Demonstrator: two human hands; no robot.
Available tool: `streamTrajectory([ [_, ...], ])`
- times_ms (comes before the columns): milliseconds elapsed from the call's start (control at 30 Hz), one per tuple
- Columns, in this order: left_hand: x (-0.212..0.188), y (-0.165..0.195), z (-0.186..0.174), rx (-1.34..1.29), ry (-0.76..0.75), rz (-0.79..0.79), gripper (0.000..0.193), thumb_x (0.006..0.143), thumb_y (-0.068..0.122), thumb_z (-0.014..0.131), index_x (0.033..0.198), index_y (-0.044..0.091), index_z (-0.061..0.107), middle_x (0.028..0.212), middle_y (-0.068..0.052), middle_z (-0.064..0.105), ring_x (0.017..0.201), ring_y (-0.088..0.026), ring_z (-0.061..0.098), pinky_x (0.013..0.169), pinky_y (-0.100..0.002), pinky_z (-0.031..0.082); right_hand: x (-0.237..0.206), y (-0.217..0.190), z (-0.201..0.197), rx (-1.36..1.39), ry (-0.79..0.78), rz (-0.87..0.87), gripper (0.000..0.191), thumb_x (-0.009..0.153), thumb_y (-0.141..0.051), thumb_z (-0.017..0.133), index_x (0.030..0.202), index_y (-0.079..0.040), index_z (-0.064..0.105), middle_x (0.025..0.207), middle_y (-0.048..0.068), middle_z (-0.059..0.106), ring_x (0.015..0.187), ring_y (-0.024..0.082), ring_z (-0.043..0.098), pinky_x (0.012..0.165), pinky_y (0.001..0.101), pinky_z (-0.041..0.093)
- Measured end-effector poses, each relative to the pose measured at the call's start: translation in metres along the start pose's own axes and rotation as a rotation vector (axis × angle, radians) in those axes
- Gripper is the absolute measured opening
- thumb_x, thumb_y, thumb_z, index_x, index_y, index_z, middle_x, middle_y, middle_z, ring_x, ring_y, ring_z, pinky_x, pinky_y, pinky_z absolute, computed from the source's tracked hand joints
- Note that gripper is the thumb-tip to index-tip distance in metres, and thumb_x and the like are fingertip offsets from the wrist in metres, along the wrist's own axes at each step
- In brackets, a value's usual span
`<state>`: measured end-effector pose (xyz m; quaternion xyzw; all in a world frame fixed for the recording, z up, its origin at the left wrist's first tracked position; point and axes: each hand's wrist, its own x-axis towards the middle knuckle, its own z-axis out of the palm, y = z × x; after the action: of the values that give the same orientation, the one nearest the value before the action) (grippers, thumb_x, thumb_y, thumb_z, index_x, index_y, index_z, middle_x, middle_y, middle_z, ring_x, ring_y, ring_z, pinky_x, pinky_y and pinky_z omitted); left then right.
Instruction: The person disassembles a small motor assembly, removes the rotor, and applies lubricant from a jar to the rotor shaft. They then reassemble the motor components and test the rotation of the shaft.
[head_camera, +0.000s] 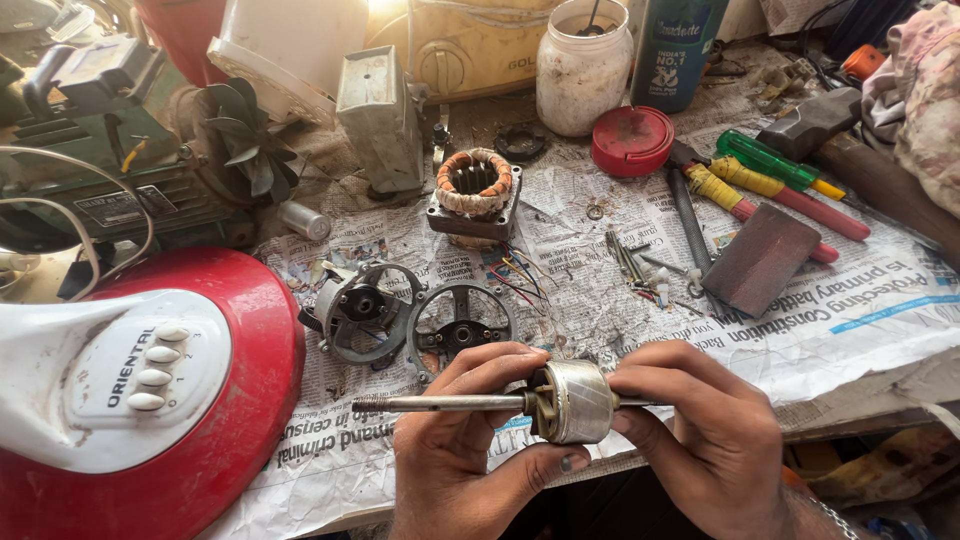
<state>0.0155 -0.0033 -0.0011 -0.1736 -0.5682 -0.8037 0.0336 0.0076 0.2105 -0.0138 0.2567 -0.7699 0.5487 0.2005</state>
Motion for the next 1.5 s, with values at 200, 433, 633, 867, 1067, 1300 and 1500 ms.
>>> streamTrajectory([
  [200, 0.0003, 0.0001, 0.0015, 0.027, -0.005, 0.008, 0.059, 0.074, -0.012, 0.087, 0.129, -0.008, 0.066, 0.134, -0.021, 0.060, 0.128, -0.029, 0.068, 0.107, -0.045, 0.057, 0.0016, 0.0015, -0.0031, -0.030, -0.072, 0.064, 0.023, 0.088, -0.004, 0.073, 0.111, 0.001, 0.073, 0.099, 0.010, 0.073, 0.089, 0.017, 0.070, 0.073, 0.0286, 0.058],
  [433, 0.0014, 0.0005, 0.0019, 0.030, 0.033, 0.011, 0.060, 0.072, -0.013, 0.087, 0.127, -0.008, 0.066, 0.134, -0.020, 0.060, 0.126, -0.029, 0.067, 0.105, -0.044, 0.057, 0.0008, 0.0022, 0.0029, 0.050, 0.031, -0.077, 0.030, 0.089, -0.001, 0.076, 0.118, -0.002, 0.068, 0.109, 0.012, 0.069, 0.097, 0.017, 0.072, 0.076, 0.0278, 0.061],
  [633, 0.0011, -0.0015, 0.0015, 0.065, 0.001, 0.002, 0.059, 0.072, -0.014, 0.087, 0.127, -0.008, 0.066, 0.134, -0.020, 0.061, 0.127, -0.030, 0.068, 0.105, -0.044, 0.057, 0.0000, 0.0033, -0.0012, -0.066, -0.018, 0.010, 0.022, 0.089, -0.008, 0.073, 0.110, -0.001, 0.072, 0.100, 0.009, 0.072, 0.089, 0.015, 0.073, 0.073, 0.0280, 0.060],
  [867, 0.0017, -0.0012, 0.0023, 0.039, 0.038, 0.034, 0.060, 0.072, -0.014, 0.087, 0.128, -0.008, 0.065, 0.135, -0.021, 0.059, 0.126, -0.030, 0.068, 0.104, -0.044, 0.058, 0.0059, -0.0018, 0.0009, -0.071, 0.001, 0.008, 0.027, 0.086, -0.005, 0.075, 0.113, 0.001, 0.070, 0.102, 0.009, 0.071, 0.091, 0.017, 0.072, 0.076, 0.0308, 0.059],
  [1067, 0.0014, -0.0027, 0.0035, 0.024, 0.031, 0.025, 0.059, 0.073, -0.013, 0.087, 0.127, -0.008, 0.065, 0.135, -0.021, 0.059, 0.127, -0.031, 0.068, 0.103, -0.045, 0.058, 0.0044, -0.0014, 0.0021, -0.018, 0.043, -0.028, 0.031, 0.083, 0.001, 0.079, 0.112, -0.003, 0.071, 0.101, 0.007, 0.070, 0.091, 0.016, 0.072, 0.074, 0.0279, 0.059],
  [1300, -0.0001, -0.0067, 0.0037, 0.030, 0.015, 0.051, 0.058, 0.072, -0.013, 0.088, 0.125, -0.006, 0.066, 0.131, -0.019, 0.058, 0.125, -0.029, 0.068, 0.104, -0.044, 0.058, 0.0000, 0.0023, -0.0014, -0.097, -0.014, 0.024, 0.023, 0.089, -0.009, 0.074, 0.110, -0.002, 0.073, 0.095, 0.006, 0.070, 0.084, 0.014, 0.071, 0.069, 0.0283, 0.058],
  [1500, -0.0003, -0.0065, 0.0039, 0.085, 0.051, -0.004, 0.059, 0.069, -0.013, 0.089, 0.123, -0.006, 0.068, 0.128, -0.017, 0.059, 0.122, -0.028, 0.070, 0.102, -0.043, 0.059, 0.0029, 0.0023, -0.0004, -0.082, -0.050, 0.067, 0.024, 0.091, -0.012, 0.071, 0.113, -0.002, 0.073, 0.093, 0.006, 0.069, 0.079, 0.014, 0.070, 0.065, 0.0275, 0.057],
])
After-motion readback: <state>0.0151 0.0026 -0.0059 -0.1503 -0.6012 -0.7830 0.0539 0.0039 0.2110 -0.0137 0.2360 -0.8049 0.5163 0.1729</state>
